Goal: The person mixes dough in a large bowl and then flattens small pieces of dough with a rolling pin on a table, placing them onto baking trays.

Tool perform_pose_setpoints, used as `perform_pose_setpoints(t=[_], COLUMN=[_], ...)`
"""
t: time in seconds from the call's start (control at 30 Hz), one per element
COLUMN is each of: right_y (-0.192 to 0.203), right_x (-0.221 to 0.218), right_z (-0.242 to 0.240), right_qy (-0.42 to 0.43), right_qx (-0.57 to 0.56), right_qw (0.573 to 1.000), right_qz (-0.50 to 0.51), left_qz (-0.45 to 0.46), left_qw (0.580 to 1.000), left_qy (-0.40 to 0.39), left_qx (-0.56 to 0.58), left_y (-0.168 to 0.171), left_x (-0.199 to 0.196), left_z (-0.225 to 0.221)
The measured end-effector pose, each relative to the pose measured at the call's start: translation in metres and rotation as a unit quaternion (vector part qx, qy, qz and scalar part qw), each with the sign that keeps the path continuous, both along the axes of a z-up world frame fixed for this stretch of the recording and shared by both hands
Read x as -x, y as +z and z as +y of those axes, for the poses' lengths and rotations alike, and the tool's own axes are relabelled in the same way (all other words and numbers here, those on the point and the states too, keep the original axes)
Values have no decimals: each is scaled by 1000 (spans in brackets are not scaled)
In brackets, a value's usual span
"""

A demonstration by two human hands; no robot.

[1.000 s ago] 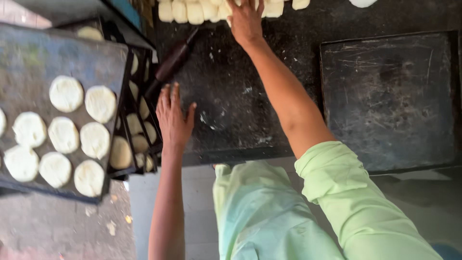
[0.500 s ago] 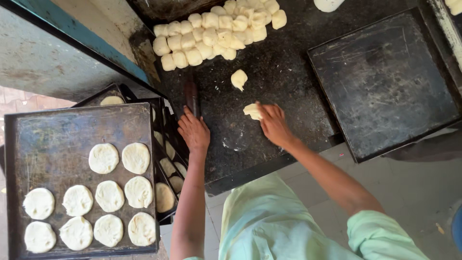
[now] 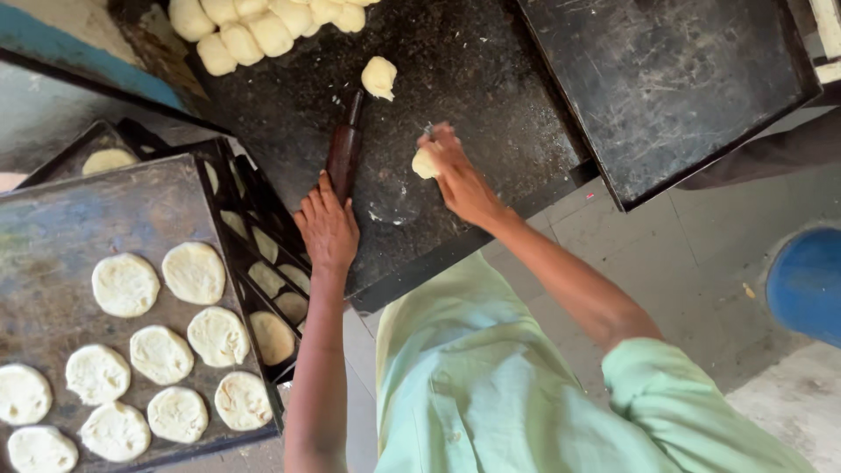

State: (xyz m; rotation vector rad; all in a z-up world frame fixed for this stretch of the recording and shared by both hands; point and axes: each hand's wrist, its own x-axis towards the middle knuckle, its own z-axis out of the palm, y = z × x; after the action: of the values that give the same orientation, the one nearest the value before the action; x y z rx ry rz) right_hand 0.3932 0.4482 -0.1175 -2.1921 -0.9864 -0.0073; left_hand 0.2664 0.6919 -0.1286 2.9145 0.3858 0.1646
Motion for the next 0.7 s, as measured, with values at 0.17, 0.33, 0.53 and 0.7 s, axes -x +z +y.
perform_pose_setpoints(t=[0.17, 0.33, 0.53, 0.7], right_y=[2, 4, 6, 3], right_x=[-5, -38, -43, -16], right_z=[7, 2, -21, -26], right_qy=[-29, -5, 127, 160], right_qx=[138, 26, 132, 157], right_qw=[990, 1000, 980, 974], right_qz=[14, -4, -78, -42], left_qz=[14, 16, 2, 28], left_qw=[1000, 1000, 1000, 999], left_qy=[16, 11, -3, -7], left_qx=[-1, -1, -23, -25], left_y=[0, 1, -1, -3], left_x=[3, 4, 2, 17], left_z=[-4, -6, -4, -16])
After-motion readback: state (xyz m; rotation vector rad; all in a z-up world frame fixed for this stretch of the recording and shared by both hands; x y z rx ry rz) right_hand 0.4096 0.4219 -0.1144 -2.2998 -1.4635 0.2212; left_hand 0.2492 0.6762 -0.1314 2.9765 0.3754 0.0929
